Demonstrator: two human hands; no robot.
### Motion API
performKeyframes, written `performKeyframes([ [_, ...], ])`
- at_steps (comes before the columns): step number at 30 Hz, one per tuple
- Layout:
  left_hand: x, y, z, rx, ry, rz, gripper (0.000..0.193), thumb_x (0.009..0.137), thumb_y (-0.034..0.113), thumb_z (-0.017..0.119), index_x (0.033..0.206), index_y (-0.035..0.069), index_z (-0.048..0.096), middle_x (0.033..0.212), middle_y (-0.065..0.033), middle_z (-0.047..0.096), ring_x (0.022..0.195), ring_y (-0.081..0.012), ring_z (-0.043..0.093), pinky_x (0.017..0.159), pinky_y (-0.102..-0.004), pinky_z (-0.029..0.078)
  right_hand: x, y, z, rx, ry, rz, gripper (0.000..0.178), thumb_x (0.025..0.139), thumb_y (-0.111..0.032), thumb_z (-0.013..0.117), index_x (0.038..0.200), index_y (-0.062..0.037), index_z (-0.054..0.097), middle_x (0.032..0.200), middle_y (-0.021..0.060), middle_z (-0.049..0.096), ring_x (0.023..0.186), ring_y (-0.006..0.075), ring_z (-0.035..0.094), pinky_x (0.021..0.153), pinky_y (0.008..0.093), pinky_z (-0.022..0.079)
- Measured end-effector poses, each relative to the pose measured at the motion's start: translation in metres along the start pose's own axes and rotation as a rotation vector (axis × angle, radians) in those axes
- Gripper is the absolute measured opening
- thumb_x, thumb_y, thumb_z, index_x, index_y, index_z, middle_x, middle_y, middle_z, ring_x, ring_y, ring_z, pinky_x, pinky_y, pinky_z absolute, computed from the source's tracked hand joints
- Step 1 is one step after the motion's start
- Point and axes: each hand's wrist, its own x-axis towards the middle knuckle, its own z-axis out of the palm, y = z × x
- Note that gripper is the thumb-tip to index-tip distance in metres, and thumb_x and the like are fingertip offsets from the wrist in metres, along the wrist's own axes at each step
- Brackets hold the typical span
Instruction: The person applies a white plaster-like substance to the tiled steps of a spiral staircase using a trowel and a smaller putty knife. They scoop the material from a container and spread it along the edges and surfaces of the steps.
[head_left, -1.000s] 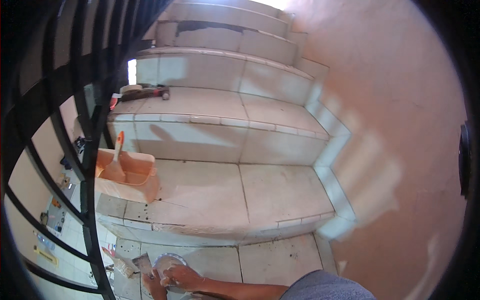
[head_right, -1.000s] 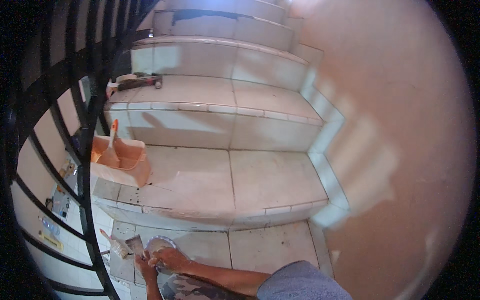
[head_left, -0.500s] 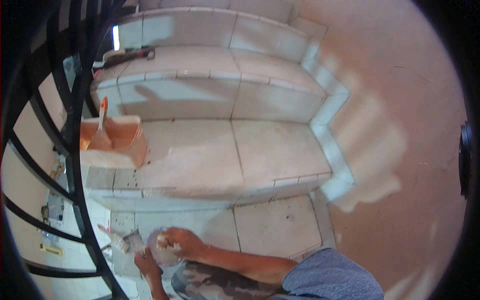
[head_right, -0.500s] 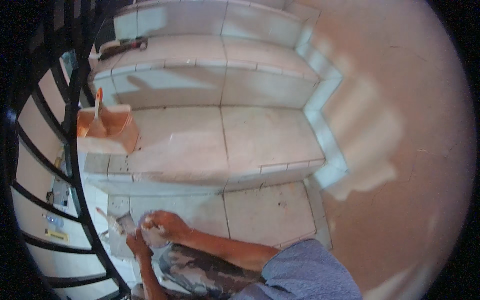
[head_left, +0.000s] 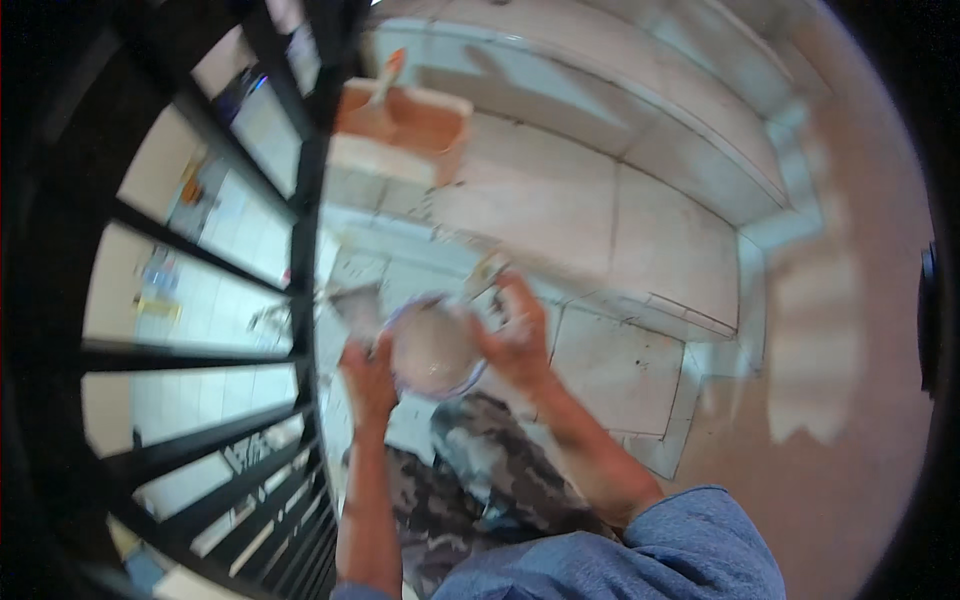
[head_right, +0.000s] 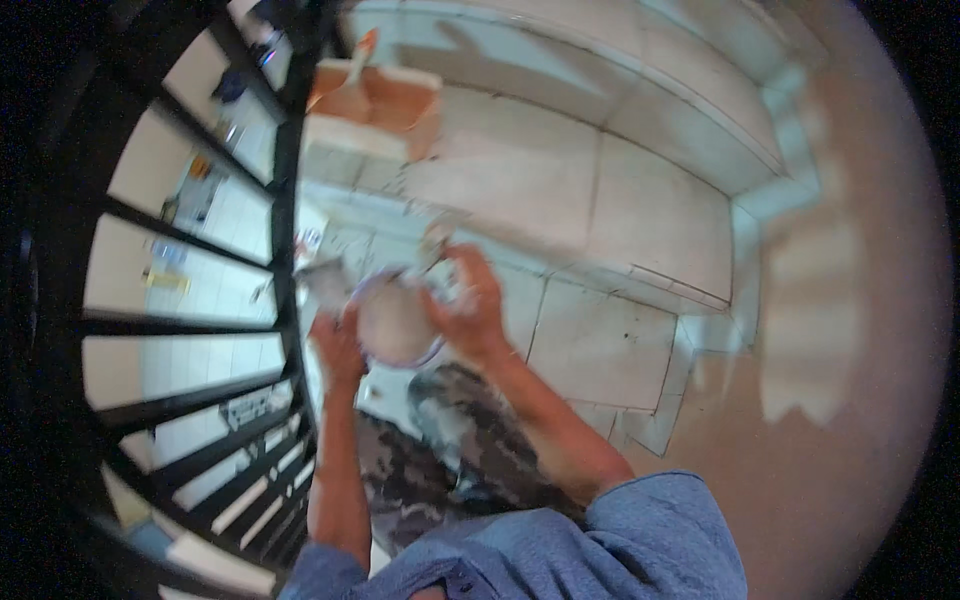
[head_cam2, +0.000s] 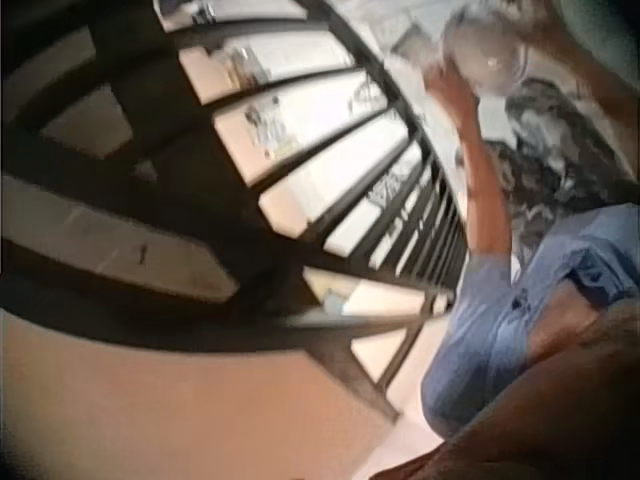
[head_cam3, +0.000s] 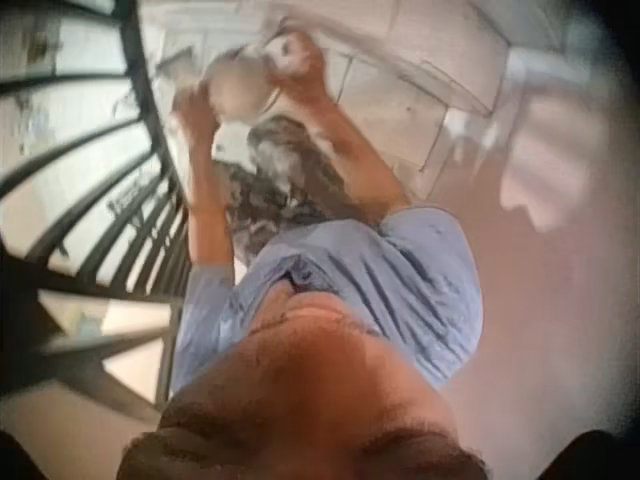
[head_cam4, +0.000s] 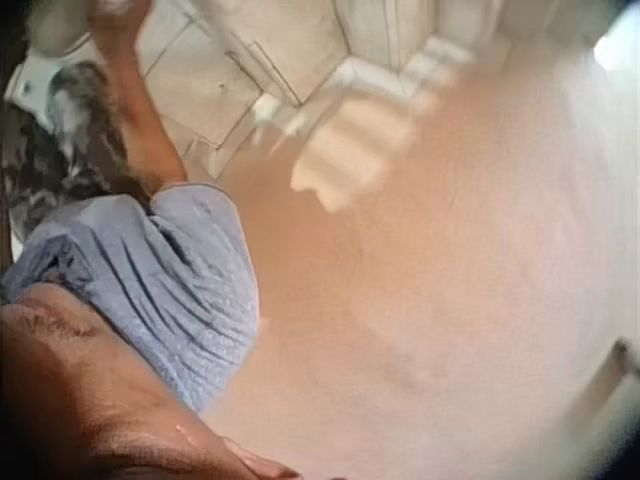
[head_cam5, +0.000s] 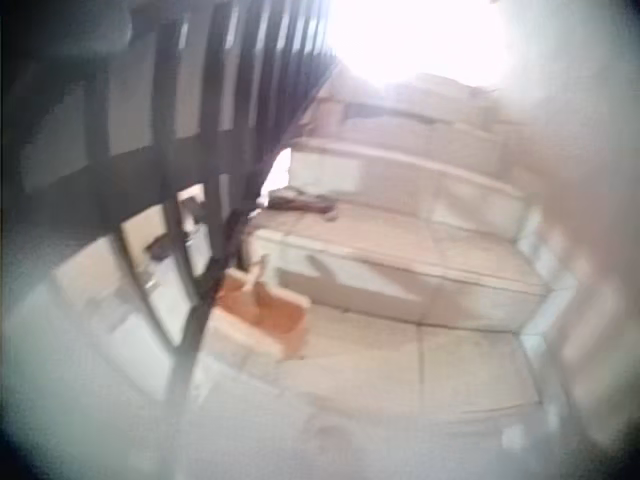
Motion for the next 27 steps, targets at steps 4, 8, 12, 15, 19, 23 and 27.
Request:
performKeyframes([
  [4, -0.014, 0.091, -0.039, -0.371, -0.074, -0.004, 0.038, 0.095, 0.033, 0.068, 0.090, -0.004, 0.059, 0.076, -0.0133, 0.062, 0.071, -0.0162, 0.054, 0.064, -0.0366, 0.047, 0.020, -0.071, -0.064, 0.070, -0.095, 0.057, 0.031, 0.083, -0.023, 0.080, 0.100, -0.0035, 0.063, 0.093, 0.0079, 0.066, 0.075, 0.0196, 0.063, 0.065, 0.0330, 0.052],
  [8, -0.015, 0.136, -0.076, -0.397, -0.254, -0.054, 0.033, 0.096, 0.029, 0.068, 0.096, -0.003, 0.061, 0.082, -0.0096, 0.066, 0.075, -0.0138, 0.057, 0.067, -0.0336, 0.049, 0.025, -0.135, -0.101, 0.098, -0.033, -0.004, 0.023, 0.086, -0.022, 0.078, 0.093, -0.0038, 0.066, 0.092, 0.0082, 0.069, 0.078, 0.0192, 0.067, 0.067, 0.0321, 0.054],
  [12, -0.059, 0.239, -0.108, -0.404, -0.302, -0.029, 0.030, 0.097, 0.026, 0.066, 0.101, -0.003, 0.061, 0.091, -0.0092, 0.068, 0.083, -0.0136, 0.060, 0.071, -0.0332, 0.049, 0.029, -0.202, -0.193, -0.033, -0.197, 0.059, 0.014, 0.085, -0.009, 0.078, 0.088, -0.0015, 0.067, 0.098, 0.0143, 0.073, 0.086, 0.0206, 0.072, 0.075, 0.0344, 0.058],
  [15, -0.069, 0.283, -0.128, -0.380, -0.408, 0.030, 0.029, 0.100, 0.027, 0.062, 0.110, 0.000, 0.061, 0.096, -0.0071, 0.068, 0.086, -0.0124, 0.062, 0.079, -0.0291, 0.050, 0.028, -0.241, -0.239, -0.097, -0.150, 0.099, 0.018, 0.085, -0.016, 0.078, 0.091, -0.0019, 0.069, 0.094, 0.0153, 0.073, 0.079, 0.0259, 0.072, 0.070, 0.0341, 0.058],
  [19, -0.093, 0.334, -0.138, -0.728, -0.607, -0.202, 0.025, 0.102, 0.025, 0.056, 0.115, 0.004, 0.056, 0.100, -0.0074, 0.067, 0.089, -0.0170, 0.066, 0.078, -0.0311, 0.054, 0.022, -0.285, -0.302, -0.071, -0.116, 0.337, 0.027, 0.085, -0.025, 0.078, 0.097, -0.0023, 0.069, 0.087, 0.0163, 0.073, 0.078, 0.0262, 0.072, 0.072, 0.0370, 0.057],
  [23, -0.118, 0.379, -0.145, -0.929, -0.753, -0.481, 0.040, 0.098, 0.035, 0.060, 0.121, 0.002, 0.054, 0.106, -0.0097, 0.067, 0.095, -0.0178, 0.068, 0.083, -0.0311, 0.056, 0.019, -0.310, -0.344, -0.094, -0.108, 0.410, 0.031, 0.085, -0.029, 0.077, 0.097, -0.0010, 0.070, 0.083, 0.0171, 0.072, 0.078, 0.0263, 0.072, 0.074, 0.0373, 0.056],
  [27, -0.131, 0.414, -0.125, -0.811, -1.096, -0.588, 0.051, 0.093, 0.037, 0.065, 0.127, 0.001, 0.053, 0.115, -0.0111, 0.064, 0.100, -0.0198, 0.066, 0.088, -0.0332, 0.054, 0.008, -0.321, -0.402, -0.101, -0.070, 0.487, 0.033, 0.084, -0.033, 0.077, 0.092, -0.0007, 0.073, 0.083, 0.0172, 0.072, 0.076, 0.0255, 0.072, 0.073, 0.0363, 0.055],
])
